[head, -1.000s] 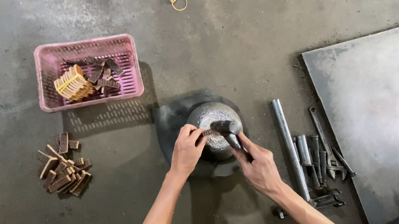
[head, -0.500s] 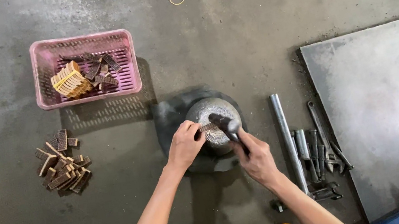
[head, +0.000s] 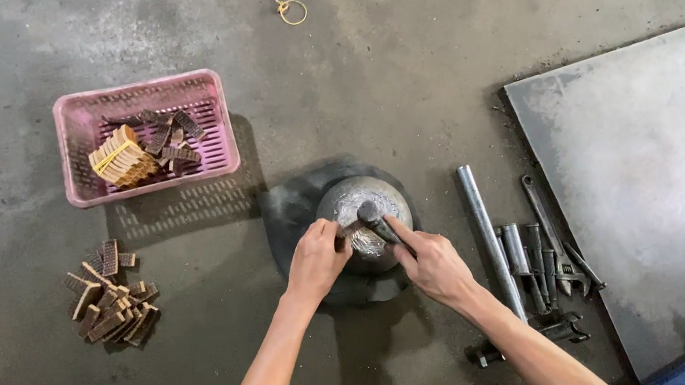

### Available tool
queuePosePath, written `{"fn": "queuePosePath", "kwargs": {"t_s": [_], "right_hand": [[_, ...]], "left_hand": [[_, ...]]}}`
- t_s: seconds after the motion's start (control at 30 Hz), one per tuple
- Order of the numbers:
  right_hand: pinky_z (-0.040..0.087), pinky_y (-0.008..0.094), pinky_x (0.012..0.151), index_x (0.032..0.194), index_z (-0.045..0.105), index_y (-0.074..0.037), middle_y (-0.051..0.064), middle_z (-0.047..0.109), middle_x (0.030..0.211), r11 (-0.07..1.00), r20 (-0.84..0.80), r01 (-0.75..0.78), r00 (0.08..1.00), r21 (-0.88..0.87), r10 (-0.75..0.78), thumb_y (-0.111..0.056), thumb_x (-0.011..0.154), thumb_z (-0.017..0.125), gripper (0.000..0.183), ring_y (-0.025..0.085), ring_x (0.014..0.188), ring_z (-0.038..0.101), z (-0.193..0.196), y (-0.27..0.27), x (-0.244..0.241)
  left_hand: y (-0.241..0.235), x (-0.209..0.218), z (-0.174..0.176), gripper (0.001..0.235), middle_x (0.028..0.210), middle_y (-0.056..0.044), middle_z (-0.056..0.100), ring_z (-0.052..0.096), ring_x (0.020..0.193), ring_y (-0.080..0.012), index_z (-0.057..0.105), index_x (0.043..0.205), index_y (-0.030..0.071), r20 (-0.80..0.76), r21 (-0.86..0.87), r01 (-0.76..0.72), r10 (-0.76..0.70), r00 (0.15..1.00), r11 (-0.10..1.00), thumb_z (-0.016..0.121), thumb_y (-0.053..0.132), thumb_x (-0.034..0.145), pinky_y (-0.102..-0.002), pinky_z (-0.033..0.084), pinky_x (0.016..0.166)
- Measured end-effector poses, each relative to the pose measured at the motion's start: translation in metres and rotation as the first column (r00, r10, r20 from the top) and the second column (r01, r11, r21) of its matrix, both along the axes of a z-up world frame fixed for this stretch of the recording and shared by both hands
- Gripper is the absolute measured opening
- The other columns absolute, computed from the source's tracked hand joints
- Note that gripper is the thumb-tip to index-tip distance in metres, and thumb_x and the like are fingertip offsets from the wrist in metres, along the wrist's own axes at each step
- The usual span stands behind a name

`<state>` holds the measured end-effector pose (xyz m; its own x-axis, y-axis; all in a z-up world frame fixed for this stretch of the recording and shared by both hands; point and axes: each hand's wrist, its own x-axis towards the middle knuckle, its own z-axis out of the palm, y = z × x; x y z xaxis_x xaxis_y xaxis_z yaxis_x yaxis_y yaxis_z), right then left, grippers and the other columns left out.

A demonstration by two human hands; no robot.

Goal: Hammering small metal parts on an anvil to shape or flatten them

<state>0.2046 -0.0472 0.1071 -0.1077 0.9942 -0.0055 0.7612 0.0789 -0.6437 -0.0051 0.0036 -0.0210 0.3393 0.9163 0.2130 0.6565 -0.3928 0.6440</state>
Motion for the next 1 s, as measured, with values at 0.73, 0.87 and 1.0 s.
{"fn": "queuePosePath", "kwargs": {"t_s": [0.73,0.87,1.0], "right_hand": [[0.06,0.04,0.066,0.135,0.066,-0.006,0.018,0.078,0.094,0.984,-0.167,0.113,0.982,0.135,-0.089,-0.01,0.088,0.076,0.049,0.032,0.08,0.077,-0.006,-0.019,0.0],[0.059,0.04,0.064,0.138,0.064,-0.008,0.014,0.076,0.09,0.978,-0.107,0.097,0.991,0.185,-0.078,-0.013,0.089,0.075,0.05,0.03,0.079,0.076,-0.014,-0.016,-0.004],[0.06,0.045,0.066,0.138,0.064,-0.007,0.019,0.077,0.089,0.997,-0.103,-0.004,0.995,0.071,0.012,-0.011,0.09,0.071,0.05,0.034,0.077,0.075,-0.013,-0.002,0.004]], "left_hand": [[-0.002,-0.003,0.03,0.021,0.096,-0.003,0.052,0.057,0.097,-0.0216,0.071,0.103,0.007,0.003,0.115,0.036,-0.037,0.999,0.993,0.078,0.014,0.084,-0.03,0.055,0.087],[-0.001,-0.004,0.024,0.019,0.096,-0.003,0.054,0.058,0.097,-0.0218,0.071,0.101,0.007,0.024,0.124,0.033,-0.036,0.999,0.992,0.076,0.016,0.085,-0.031,0.056,0.089],[0.003,0.001,0.004,0.018,0.092,-0.003,0.054,0.059,0.094,-0.0215,0.069,0.095,0.008,0.003,0.122,0.017,-0.018,1.0,0.992,0.077,0.016,0.081,-0.031,0.056,0.087]]}}
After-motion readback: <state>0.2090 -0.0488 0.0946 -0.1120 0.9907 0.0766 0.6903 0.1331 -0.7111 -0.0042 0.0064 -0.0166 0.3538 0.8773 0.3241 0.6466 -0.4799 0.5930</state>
